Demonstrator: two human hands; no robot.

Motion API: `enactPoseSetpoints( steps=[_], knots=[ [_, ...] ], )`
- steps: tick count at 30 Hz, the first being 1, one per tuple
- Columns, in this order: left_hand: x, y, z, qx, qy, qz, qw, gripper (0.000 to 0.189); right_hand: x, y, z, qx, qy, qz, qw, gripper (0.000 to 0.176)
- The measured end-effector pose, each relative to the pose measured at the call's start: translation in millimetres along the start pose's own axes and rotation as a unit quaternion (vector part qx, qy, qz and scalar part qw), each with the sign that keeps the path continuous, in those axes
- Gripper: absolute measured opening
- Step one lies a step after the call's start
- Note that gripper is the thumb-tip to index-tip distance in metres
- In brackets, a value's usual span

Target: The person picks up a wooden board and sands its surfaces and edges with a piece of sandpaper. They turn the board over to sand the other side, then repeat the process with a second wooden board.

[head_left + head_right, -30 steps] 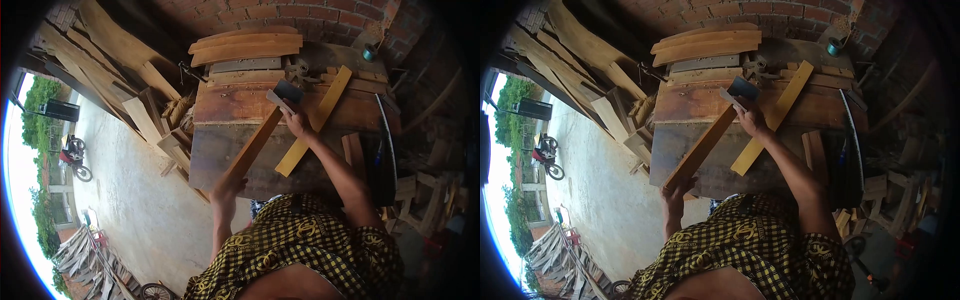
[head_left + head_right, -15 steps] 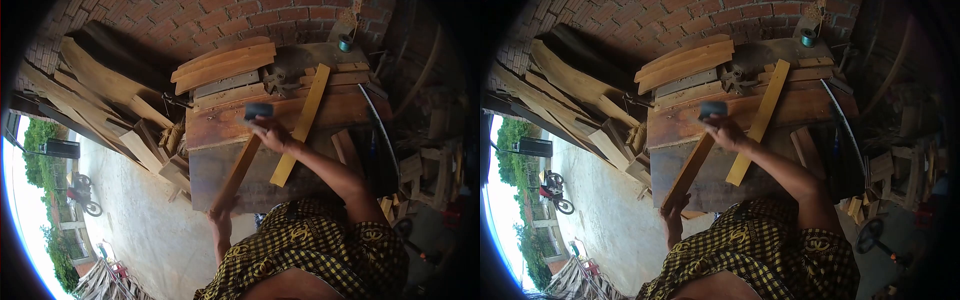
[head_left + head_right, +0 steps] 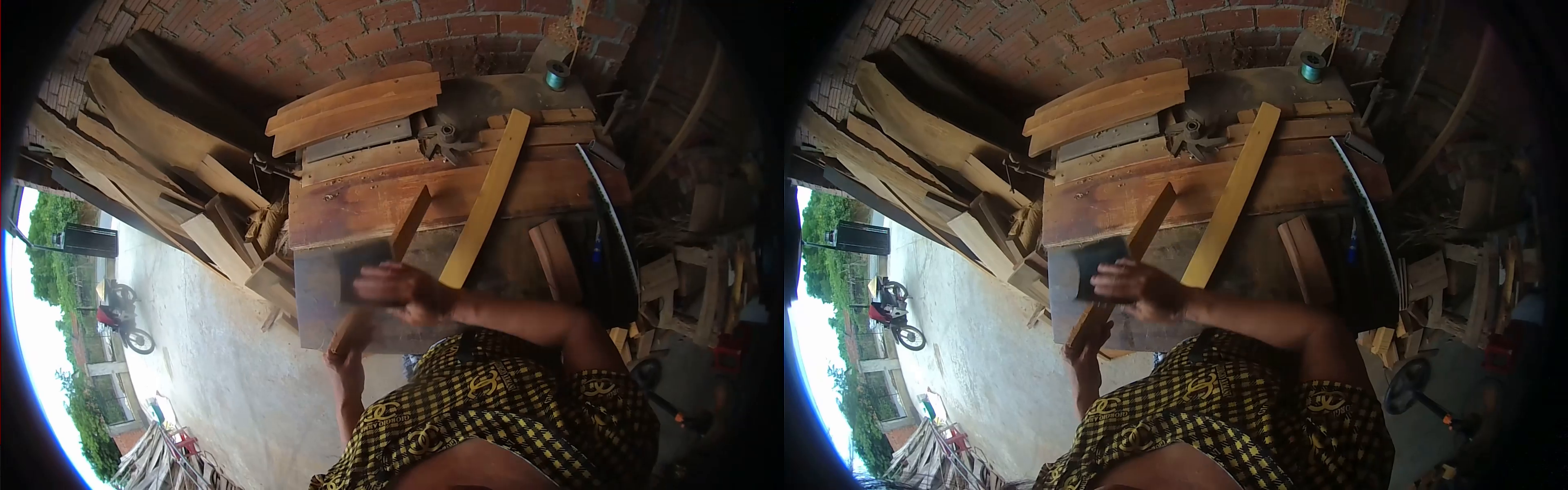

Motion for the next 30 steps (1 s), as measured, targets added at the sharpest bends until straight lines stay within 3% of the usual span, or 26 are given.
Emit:
enactPoseSetpoints(
  steps=[3, 5, 7, 8, 10, 12, 14, 15, 17, 19, 20, 21, 22, 23, 24, 26, 29, 30],
  knots=[
    [-6.9, 0.0, -19.4, -0.013, 0.003, 0.022, 1.0, 0.034, 7.3, -3.4, -18.2, -0.031, 0.104, -0.026, 0.994, 0.037],
    [-11.8, 3.4, -31.9, -0.043, 0.029, 0.023, 0.998, 0.033, -7.6, -5.8, 48.6, -0.018, -0.035, 0.037, 0.999, 0.036],
    [0.1, 1.8, -12.4, -0.009, 0.033, 0.01, 0.999, 0.033, -52.1, -11.0, 106.0, 0.256, -0.027, 0.128, 0.958, 0.031],
    [6.2, -0.2, -4.9, 0.02, 0.029, -0.003, 0.999, 0.033, -65.4, -10.3, 129.6, 0.345, -0.019, 0.137, 0.928, 0.03],
    [4.1, 2.4, -5.4, 0.017, 0.019, -0.002, 1.0, 0.033, -52.2, -5.3, 114.7, 0.306, -0.104, 0.063, 0.944, 0.032],
    [-2.1, 5.4, -15.5, 0.01, 0.005, -0.002, 1.0, 0.033, -9.2, 5.0, 41.5, -0.013, -0.104, 0.038, 0.994, 0.034],
    [-13.0, 7.6, -30.1, 0.046, 0.046, -0.008, 0.998, 0.033, 13.5, 7.6, -28.4, -0.095, 0.003, -0.024, 0.995, 0.036],
    [-0.2, 6.5, -11.0, 0.048, 0.044, -0.006, 0.998, 0.033, 13.3, 5.6, -19.7, -0.098, 0.002, -0.026, 0.995, 0.036],
    [20.3, -4.4, 17.9, -0.011, -0.037, 0.012, 0.999, 0.026, 11.7, -5.3, 24.7, -0.022, 0.048, 0.028, 0.998, 0.037],
    [17.0, -6.4, 6.7, -0.008, -0.013, 0.017, 1.0, 0.027, -32.5, -14.5, 95.1, 0.094, -0.099, 0.131, 0.982, 0.036],
    [18.5, -6.0, 2.6, -0.005, 0.003, 0.021, 1.0, 0.028, -43.9, -12.8, 101.0, 0.09, -0.104, 0.133, 0.982, 0.036],
    [19.7, -7.7, 1.3, -0.007, -0.041, 0.019, 0.999, 0.027, -49.8, -12.0, 118.9, 0.261, -0.086, 0.074, 0.959, 0.036],
    [21.0, -5.6, 6.9, 0.002, -0.044, 0.017, 0.999, 0.027, -51.9, -13.6, 132.6, 0.423, -0.065, 0.015, 0.904, 0.037],
    [21.9, -5.7, 14.2, -0.002, -0.02, 0.017, 1.0, 0.027, -39.5, -3.3, 102.3, 0.249, -0.07, 0.018, 0.966, 0.035],
    [22.0, -7.8, 18.1, -0.011, 0.004, 0.016, 1.0, 0.027, -15.9, -2.9, 54.0, 0.07, -0.072, 0.016, 0.995, 0.034],
    [19.2, -10.3, 18.7, -0.022, 0.007, 0.015, 1.0, 0.026, 14.9, -4.4, -23.6, -0.093, -0.025, -0.017, 0.995, 0.033],
    [22.3, -11.2, 14.8, -0.027, 0.024, 0.016, 0.999, 0.027, 9.0, -11.4, 10.5, -0.058, 0.042, 0.026, 0.997, 0.032],
    [21.7, -12.0, 15.0, -0.015, 0.042, 0.009, 0.999, 0.029, -2.3, -16.7, 48.0, 0.024, -0.042, 0.06, 0.997, 0.032]
  ],
)
Point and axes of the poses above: each hand's wrist, its own y-axis towards the middle knuckle, its own x-axis out of the palm, z = x × y, the point moved 4 cm from there along y, towards the middle knuckle, and after that the axes turned 1 degree about y, right-handed, at the moved point
